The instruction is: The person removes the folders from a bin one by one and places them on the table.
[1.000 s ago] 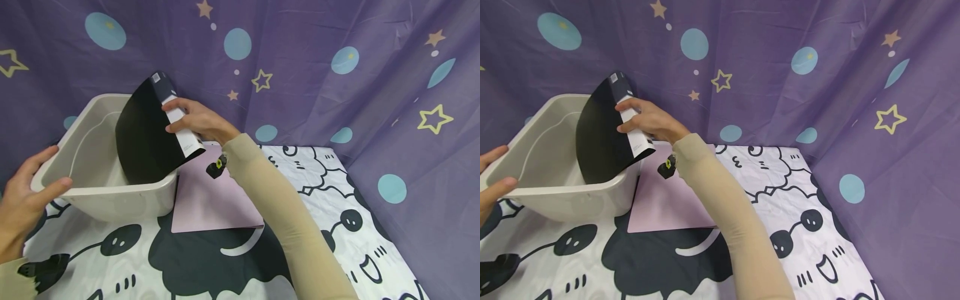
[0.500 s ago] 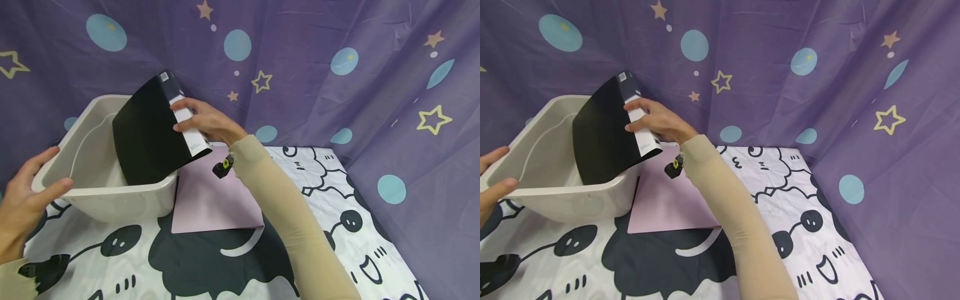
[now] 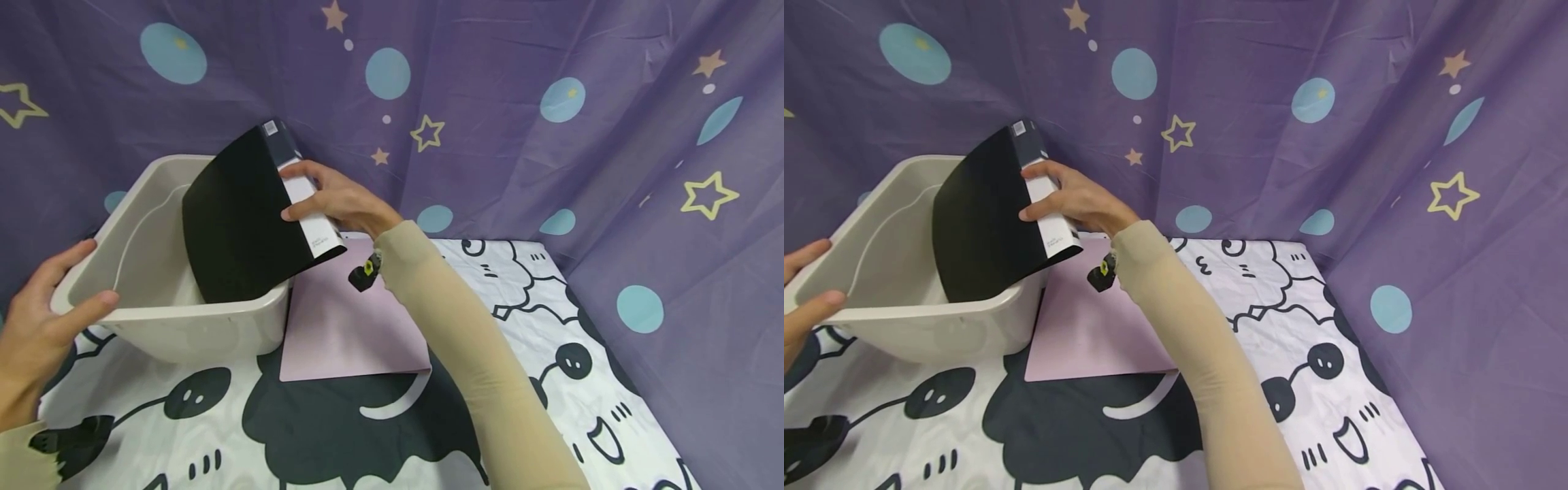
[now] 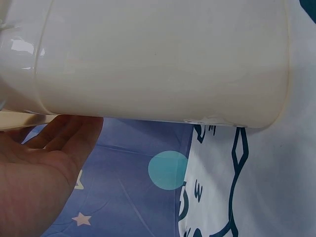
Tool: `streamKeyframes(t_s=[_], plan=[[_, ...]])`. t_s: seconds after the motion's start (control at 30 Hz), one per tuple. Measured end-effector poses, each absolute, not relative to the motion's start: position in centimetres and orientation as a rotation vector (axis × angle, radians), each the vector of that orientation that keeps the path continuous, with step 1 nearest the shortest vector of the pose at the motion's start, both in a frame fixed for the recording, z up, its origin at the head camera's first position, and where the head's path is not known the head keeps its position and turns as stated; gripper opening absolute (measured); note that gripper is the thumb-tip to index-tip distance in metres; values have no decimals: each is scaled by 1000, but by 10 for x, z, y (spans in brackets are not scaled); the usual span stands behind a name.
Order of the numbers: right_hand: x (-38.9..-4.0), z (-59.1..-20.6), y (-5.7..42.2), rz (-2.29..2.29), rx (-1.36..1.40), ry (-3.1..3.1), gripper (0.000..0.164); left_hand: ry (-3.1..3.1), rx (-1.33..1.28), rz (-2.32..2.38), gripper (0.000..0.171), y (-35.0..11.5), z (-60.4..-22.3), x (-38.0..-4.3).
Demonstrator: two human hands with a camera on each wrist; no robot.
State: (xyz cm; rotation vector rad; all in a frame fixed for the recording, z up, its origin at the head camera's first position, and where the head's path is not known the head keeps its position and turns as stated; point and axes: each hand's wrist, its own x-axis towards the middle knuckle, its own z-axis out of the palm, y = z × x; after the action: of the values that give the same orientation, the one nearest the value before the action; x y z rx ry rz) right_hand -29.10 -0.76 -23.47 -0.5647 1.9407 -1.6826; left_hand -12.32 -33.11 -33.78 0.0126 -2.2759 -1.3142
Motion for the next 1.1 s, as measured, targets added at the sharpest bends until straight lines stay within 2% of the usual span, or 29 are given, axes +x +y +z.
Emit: streamKeyframes(t_s=[1.1], plan=[[-289, -240, 8, -1789, -454, 1879, 61, -2258, 7, -1325, 76, -331, -340, -124]])
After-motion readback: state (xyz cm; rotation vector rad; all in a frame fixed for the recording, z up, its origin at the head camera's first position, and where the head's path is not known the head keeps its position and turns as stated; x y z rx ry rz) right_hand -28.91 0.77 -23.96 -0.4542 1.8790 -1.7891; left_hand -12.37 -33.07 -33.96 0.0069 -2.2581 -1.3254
